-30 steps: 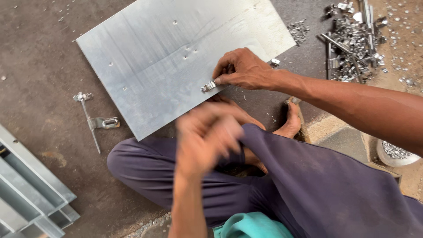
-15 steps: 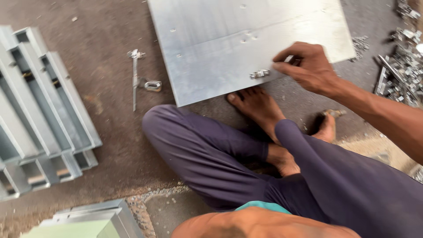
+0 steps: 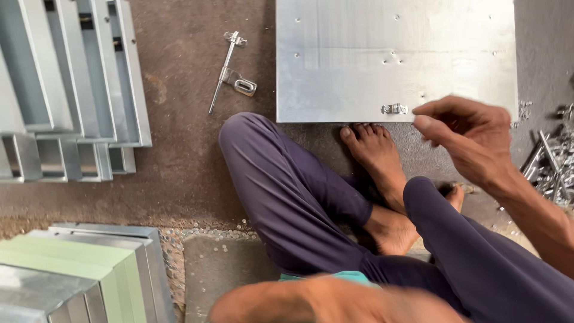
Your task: The person assembles a metal box by attaching a latch and handle to a metal sheet using a hammer and punch. They then attach the sheet to a metal frame and stack the completed unit with others.
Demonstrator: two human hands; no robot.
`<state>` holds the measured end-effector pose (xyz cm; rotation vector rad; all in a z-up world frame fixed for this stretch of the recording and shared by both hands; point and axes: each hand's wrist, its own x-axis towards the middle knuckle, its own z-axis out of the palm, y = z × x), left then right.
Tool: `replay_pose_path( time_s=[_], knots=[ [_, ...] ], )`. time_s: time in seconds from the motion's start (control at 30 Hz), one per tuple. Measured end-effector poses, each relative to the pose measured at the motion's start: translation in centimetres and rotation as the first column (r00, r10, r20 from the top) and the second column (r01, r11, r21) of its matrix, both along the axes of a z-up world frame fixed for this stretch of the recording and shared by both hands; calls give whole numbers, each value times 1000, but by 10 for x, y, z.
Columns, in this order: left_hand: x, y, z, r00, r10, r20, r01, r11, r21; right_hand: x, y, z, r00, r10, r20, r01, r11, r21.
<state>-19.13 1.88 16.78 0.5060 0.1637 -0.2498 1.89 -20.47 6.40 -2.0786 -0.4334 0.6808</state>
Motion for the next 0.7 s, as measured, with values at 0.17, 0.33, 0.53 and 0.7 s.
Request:
replay_pose_path(
  time_s=[0.17, 0.33, 0.53, 0.7],
  knots=[
    [14, -11, -17, 997, 73, 14, -73, 997, 15, -24, 14, 43, 351, 483, -802, 457, 659, 597],
    [57, -25, -63, 976, 186, 113, -209, 945, 251, -37, 13, 44, 713, 234, -661, 388, 653, 651],
    [69, -64, -103, 996, 23, 91, -63, 886, 460, -57, -30, 19, 972, -34, -231, 166, 796, 582],
    [84, -100, -110, 980, -163, 118, 59, 793, 607, -77, -69, 7, 900, -333, -281, 435, 652, 621]
  ],
)
